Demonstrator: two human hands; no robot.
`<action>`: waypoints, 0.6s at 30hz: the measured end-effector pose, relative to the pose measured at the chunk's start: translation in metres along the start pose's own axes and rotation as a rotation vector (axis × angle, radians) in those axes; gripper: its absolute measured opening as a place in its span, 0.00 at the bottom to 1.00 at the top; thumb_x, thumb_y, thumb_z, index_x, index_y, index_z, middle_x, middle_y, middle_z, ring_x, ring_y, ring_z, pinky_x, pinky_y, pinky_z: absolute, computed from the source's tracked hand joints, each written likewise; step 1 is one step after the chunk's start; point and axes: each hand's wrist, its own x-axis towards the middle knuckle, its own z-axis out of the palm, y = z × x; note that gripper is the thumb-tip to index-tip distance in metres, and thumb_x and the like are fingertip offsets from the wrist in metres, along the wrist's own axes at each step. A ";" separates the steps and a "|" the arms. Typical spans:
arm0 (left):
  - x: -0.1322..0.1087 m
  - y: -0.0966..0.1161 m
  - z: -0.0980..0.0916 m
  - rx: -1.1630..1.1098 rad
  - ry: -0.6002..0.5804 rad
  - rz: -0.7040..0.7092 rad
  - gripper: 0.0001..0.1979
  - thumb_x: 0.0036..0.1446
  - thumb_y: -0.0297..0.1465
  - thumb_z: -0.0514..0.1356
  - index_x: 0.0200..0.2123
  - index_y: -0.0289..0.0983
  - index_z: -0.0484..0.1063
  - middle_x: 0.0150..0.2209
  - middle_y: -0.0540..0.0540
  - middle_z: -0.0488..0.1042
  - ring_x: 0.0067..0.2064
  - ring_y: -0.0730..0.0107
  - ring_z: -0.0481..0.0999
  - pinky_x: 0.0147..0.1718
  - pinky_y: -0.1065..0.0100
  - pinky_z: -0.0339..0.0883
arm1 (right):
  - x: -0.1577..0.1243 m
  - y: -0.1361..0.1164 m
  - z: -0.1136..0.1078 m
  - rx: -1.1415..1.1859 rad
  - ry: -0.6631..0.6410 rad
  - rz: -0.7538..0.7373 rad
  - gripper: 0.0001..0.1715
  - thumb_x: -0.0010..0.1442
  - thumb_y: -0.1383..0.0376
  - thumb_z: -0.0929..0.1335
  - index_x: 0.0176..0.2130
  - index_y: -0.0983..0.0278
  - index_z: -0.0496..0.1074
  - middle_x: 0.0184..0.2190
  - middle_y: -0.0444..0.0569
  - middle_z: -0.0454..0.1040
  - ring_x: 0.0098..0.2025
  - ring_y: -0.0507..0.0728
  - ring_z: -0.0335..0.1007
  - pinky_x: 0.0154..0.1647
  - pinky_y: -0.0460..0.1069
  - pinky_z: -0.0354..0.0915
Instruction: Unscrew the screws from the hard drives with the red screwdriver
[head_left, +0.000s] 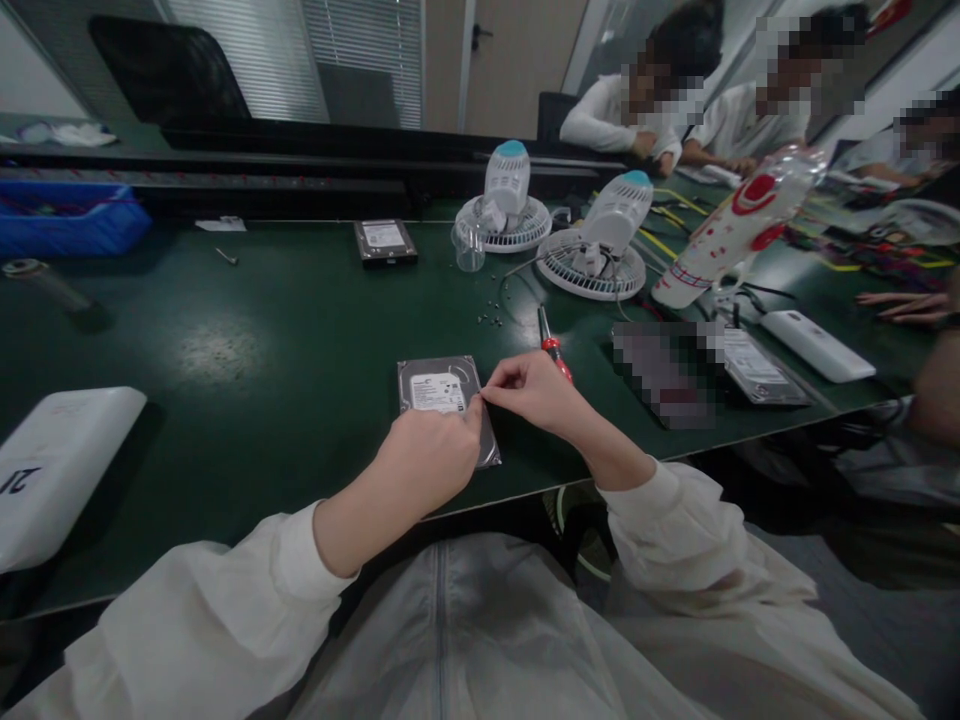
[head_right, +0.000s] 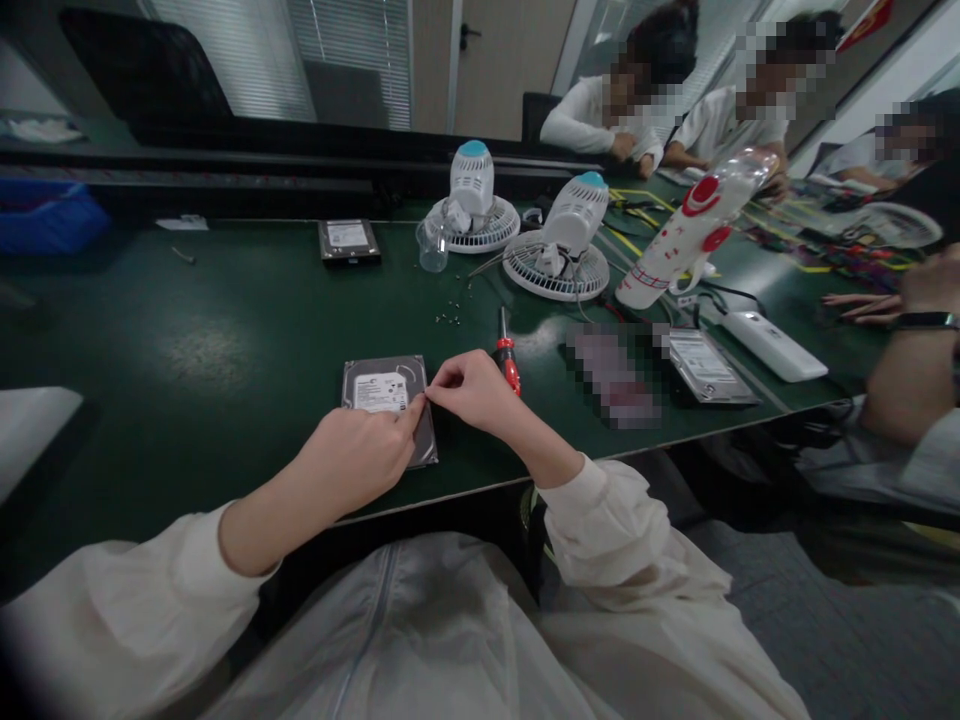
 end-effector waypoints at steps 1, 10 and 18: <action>0.000 0.000 -0.001 0.003 -0.002 0.003 0.27 0.69 0.25 0.50 0.68 0.26 0.63 0.32 0.33 0.81 0.28 0.57 0.82 0.24 0.66 0.68 | 0.000 0.000 0.000 0.002 0.000 -0.002 0.07 0.49 0.68 0.72 0.22 0.67 0.77 0.19 0.45 0.75 0.23 0.48 0.66 0.25 0.44 0.60; 0.000 0.000 -0.003 -0.020 -0.001 -0.015 0.27 0.68 0.27 0.52 0.68 0.25 0.63 0.31 0.34 0.81 0.28 0.57 0.82 0.25 0.66 0.69 | -0.001 0.003 -0.003 0.064 -0.011 -0.010 0.08 0.50 0.66 0.73 0.22 0.67 0.77 0.20 0.45 0.76 0.23 0.48 0.67 0.26 0.45 0.61; -0.001 0.001 -0.003 -0.007 -0.012 -0.027 0.27 0.68 0.27 0.50 0.68 0.25 0.62 0.32 0.33 0.81 0.28 0.57 0.82 0.24 0.66 0.68 | -0.001 0.001 -0.002 0.079 -0.007 0.010 0.07 0.49 0.66 0.73 0.22 0.67 0.77 0.20 0.46 0.76 0.24 0.49 0.67 0.27 0.45 0.62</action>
